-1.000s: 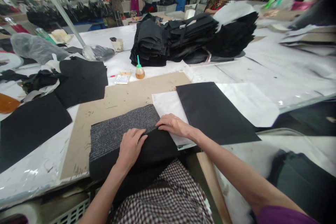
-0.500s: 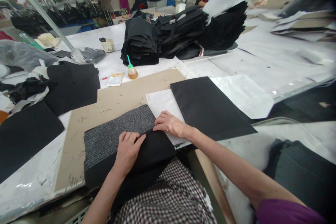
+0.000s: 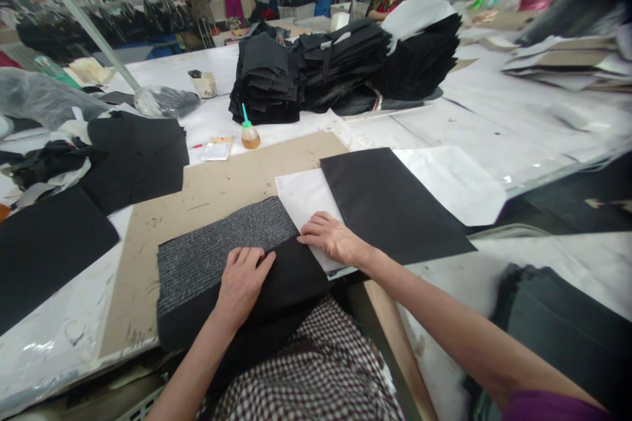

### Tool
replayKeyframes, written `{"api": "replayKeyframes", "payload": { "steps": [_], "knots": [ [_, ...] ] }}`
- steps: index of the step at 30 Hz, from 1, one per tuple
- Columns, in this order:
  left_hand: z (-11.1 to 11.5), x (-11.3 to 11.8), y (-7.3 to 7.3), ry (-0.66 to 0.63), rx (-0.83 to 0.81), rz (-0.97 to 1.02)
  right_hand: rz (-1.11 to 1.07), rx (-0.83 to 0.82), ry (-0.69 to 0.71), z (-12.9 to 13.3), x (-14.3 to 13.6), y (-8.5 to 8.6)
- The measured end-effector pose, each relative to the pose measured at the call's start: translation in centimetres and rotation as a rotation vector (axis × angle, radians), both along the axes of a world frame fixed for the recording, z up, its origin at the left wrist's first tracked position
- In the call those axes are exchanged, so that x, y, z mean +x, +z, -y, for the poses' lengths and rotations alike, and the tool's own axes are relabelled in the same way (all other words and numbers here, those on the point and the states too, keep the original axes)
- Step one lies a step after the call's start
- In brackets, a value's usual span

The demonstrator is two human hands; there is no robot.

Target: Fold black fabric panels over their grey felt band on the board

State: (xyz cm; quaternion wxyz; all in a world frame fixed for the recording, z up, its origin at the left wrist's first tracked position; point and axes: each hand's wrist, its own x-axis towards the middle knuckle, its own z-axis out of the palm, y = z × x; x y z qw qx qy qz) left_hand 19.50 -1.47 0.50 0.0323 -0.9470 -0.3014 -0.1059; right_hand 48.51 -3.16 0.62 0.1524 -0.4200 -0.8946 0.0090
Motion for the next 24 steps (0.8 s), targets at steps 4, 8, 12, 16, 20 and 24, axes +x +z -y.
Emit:
{"api": "replayKeyframes", "payload": {
  "steps": [4,8,12,16,20,24],
  "knots": [
    [0.1,0.0,0.1,-0.007,0.021,0.011,0.019,-0.004,-0.301,1.7,-2.9,2.4],
    [0.1,0.0,0.0,-0.008,0.021,0.032,-0.076,-0.011,-0.415,3.8,-8.4,1.9],
    [-0.2,-1.4,-0.5,0.032,-0.038,0.088,-0.086,-0.034,-0.396,5.0,-10.8,-0.8],
    [-0.5,-4.9,-0.8,0.057,-0.132,0.162,-0.048,-0.037,-0.346,5.0,-10.4,-1.1],
    [-0.4,-7.9,-0.7,0.053,-0.163,0.143,0.012,-0.042,-0.31,4.6,-10.3,0.1],
    [0.0,-8.7,-0.2,0.032,-0.118,0.058,0.043,-0.036,-0.303,4.4,-10.3,0.4]
  ]
}}
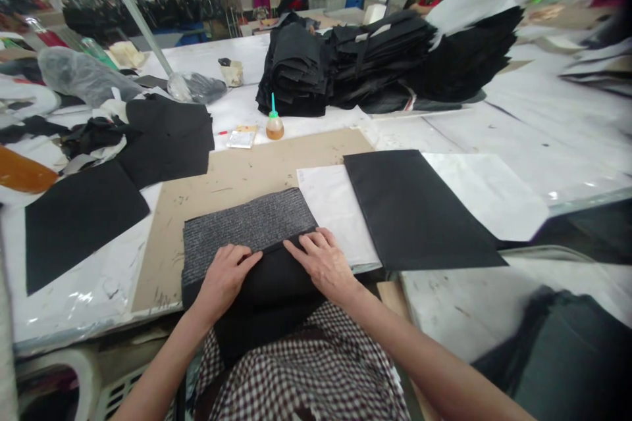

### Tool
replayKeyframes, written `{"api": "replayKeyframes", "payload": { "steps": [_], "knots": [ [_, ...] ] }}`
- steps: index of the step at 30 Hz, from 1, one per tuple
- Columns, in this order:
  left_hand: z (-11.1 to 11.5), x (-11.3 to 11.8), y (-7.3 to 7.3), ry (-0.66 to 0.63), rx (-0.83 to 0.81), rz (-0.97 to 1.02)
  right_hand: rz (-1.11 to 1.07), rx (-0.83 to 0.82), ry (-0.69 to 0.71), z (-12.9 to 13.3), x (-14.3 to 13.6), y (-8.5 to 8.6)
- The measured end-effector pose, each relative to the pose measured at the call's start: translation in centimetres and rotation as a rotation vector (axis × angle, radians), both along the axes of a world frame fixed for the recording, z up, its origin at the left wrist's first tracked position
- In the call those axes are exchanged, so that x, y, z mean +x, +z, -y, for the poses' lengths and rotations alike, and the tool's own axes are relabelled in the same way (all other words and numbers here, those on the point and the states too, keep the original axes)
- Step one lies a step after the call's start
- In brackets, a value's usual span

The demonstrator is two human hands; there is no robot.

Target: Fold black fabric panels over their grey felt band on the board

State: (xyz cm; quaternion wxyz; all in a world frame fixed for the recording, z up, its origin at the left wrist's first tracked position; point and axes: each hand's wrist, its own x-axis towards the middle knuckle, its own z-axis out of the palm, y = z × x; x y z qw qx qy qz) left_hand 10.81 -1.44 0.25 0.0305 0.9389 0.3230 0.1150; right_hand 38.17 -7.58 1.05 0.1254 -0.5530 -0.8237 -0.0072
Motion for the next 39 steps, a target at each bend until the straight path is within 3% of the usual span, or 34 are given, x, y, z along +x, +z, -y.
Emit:
{"api": "replayKeyframes", "payload": {
  "steps": [3,7,12,21,28,32,39],
  "knots": [
    [0.2,0.2,0.5,-0.027,0.051,-0.075,-0.004,0.02,-0.018,-0.2,-0.6,0.3],
    [0.5,0.6,1.0,-0.038,0.103,-0.12,-0.032,0.066,0.009,-0.4,-3.6,0.4],
    [0.4,-0.4,0.6,0.018,0.05,-0.082,-0.05,0.01,0.082,-0.5,-7.0,-0.8],
    [0.3,-6.4,0.2,0.016,-0.084,0.059,-0.052,-0.061,0.134,-0.8,-6.6,-0.5],
    [0.2,-6.3,1.4,-0.05,0.0,-0.082,0.001,-0.042,0.147,-1.4,-7.1,0.2],
    [0.2,-6.2,2.0,-0.068,0.029,-0.136,-0.027,0.011,0.155,-1.6,-9.1,0.5],
    [0.2,-7.0,1.8,-0.019,-0.027,-0.138,-0.069,-0.016,0.216,-1.2,-11.8,-0.9]
  ]
}}
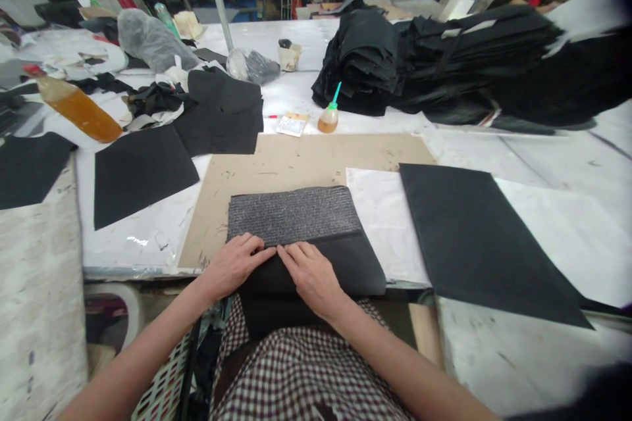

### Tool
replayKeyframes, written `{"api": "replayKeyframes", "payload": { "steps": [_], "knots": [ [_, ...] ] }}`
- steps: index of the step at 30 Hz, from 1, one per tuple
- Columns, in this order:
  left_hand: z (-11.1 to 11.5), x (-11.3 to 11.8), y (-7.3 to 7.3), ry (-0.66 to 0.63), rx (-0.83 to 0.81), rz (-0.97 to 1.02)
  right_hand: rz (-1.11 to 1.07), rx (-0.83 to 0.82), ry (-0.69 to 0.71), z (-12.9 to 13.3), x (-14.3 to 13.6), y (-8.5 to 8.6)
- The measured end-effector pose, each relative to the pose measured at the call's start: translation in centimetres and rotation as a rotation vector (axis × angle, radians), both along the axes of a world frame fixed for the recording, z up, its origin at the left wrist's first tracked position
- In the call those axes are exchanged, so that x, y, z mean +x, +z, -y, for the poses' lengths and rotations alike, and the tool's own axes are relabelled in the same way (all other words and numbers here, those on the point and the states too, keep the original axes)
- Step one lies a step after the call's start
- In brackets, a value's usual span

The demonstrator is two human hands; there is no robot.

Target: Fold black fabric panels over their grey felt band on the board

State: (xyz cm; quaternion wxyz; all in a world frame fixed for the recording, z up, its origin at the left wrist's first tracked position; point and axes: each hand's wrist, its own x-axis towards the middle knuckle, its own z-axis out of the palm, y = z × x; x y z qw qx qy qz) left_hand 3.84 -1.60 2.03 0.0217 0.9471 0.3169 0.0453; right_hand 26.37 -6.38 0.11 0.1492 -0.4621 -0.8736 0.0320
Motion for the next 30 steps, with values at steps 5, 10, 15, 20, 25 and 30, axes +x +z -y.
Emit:
{"api": "replayKeyframes", "payload": {
  "steps": [5,10,15,20,25,30],
  "knots": [
    [-0.6,-0.9,0.5,0.024,-0.045,0.058,0.008,-0.019,0.006,0.1,0.2,-0.4],
    [-0.7,-2.7,1.0,0.075,-0.134,0.1,0.011,-0.032,0.006,0.1,0.1,-0.1],
    [0.2,-4.5,0.3,0.124,-0.171,0.163,0.019,-0.04,0.023,0.0,0.0,0.3],
    [0.8,-5.4,-0.7,0.065,-0.068,0.091,0.045,-0.037,0.021,-0.1,0.0,0.5],
    [1.3,-5.5,-0.2,0.008,0.025,-0.03,0.054,-0.006,0.01,-0.3,-0.6,1.0],
    [1.6,-5.4,-0.1,0.06,0.002,-0.026,0.003,0.055,0.045,-0.2,-3.2,1.2]
  ]
}}
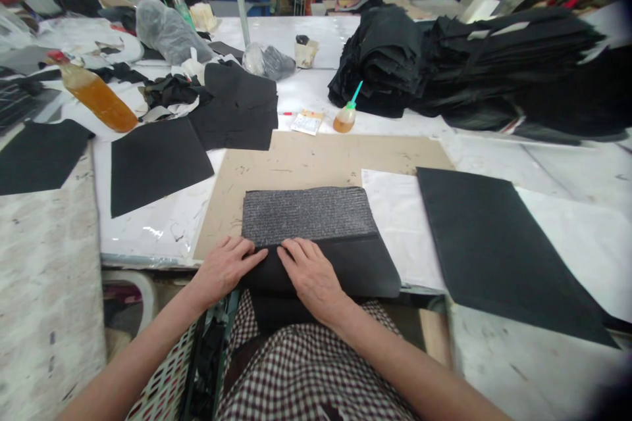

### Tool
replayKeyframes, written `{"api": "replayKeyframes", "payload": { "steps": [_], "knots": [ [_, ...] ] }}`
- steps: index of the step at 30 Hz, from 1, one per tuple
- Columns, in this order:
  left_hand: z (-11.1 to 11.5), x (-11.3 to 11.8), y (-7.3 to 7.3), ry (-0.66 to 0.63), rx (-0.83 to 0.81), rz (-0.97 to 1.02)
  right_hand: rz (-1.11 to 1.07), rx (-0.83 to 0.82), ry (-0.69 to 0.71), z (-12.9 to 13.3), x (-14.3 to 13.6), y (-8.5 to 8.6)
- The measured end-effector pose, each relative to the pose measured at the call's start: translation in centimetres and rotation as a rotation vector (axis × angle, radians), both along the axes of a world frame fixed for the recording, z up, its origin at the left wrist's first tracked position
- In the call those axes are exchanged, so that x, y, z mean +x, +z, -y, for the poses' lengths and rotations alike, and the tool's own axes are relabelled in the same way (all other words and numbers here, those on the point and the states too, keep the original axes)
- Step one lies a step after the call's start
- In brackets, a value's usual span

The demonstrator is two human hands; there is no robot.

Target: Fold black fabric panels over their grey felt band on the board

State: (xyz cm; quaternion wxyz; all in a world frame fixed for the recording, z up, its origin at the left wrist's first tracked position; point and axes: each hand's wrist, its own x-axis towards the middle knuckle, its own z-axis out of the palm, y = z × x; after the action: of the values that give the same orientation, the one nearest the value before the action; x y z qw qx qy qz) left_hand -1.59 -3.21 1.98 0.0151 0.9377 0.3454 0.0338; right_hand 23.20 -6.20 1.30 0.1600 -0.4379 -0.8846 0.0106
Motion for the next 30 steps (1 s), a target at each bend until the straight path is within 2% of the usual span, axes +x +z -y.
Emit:
{"api": "replayKeyframes", "payload": {
  "steps": [4,9,14,19,23,27,30],
  "knots": [
    [-0.1,-0.8,-0.7,0.084,-0.074,0.151,-0.048,-0.04,0.056,0.4,-1.5,-0.9],
    [-0.1,-2.5,-1.3,0.066,-0.132,0.265,-0.046,-0.082,0.06,0.3,-1.6,-1.0],
    [0.2,-2.8,-1.4,0.039,-0.066,0.191,0.006,-0.083,0.053,0.0,-2.0,-0.3],
    [0.5,-2.4,-0.7,0.004,-0.005,0.094,0.011,-0.085,0.05,0.1,-2.2,-0.2],
    [1.0,-3.5,-0.2,0.006,0.01,0.034,-0.006,-0.081,0.05,0.1,-2.0,-0.1],
    [2.0,-4.8,0.6,0.111,0.031,0.01,-0.028,-0.065,0.059,0.0,-1.8,0.0],
    [2.6,-3.3,0.9,0.227,0.072,0.09,-0.041,-0.047,0.052,0.2,-1.8,-0.1]
  ]
}}
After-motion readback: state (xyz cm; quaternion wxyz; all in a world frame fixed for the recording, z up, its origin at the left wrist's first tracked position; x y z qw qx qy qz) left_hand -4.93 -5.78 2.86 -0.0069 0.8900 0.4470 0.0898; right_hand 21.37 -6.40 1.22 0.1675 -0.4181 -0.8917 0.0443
